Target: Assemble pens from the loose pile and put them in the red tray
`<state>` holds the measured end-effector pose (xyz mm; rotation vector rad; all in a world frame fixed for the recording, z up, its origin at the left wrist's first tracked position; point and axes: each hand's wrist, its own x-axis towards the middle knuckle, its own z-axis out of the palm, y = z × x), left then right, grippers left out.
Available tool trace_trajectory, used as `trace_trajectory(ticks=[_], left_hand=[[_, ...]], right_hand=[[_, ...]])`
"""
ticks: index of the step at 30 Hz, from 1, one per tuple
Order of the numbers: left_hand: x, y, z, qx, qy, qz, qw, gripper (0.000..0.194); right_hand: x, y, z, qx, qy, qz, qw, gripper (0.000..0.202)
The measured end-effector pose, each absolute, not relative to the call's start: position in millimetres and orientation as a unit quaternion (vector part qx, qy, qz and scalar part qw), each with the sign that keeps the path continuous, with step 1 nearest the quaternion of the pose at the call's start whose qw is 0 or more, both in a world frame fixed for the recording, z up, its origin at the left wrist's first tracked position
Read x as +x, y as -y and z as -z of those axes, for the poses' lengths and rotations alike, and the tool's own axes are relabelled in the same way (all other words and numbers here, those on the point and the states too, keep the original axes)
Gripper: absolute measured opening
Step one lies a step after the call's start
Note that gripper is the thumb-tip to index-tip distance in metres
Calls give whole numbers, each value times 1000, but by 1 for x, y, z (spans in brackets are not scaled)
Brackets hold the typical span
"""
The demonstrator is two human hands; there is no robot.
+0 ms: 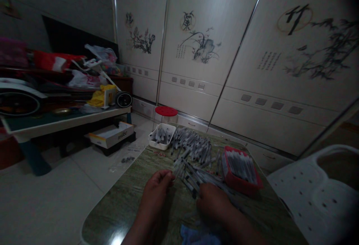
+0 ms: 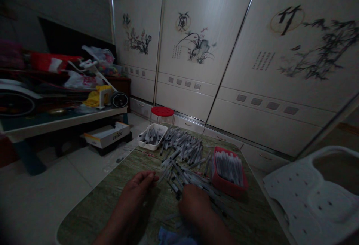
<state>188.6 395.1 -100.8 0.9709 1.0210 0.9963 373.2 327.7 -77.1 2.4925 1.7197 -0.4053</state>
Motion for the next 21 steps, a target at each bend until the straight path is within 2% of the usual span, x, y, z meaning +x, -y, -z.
trace_trajectory(ticks=[10,16,21], left_hand=[[189,-398,108,424,-450,-447,646,32],[191,-395,107,421,-461,-441,645,39],[200,-384,107,422,-437,-411,679,51]], right_hand=[[378,-326,80,797,-585,140,44,25],[385,-320,80,792,-593,145,9,19],[384,-313,68,782,-605,143,-26,15]])
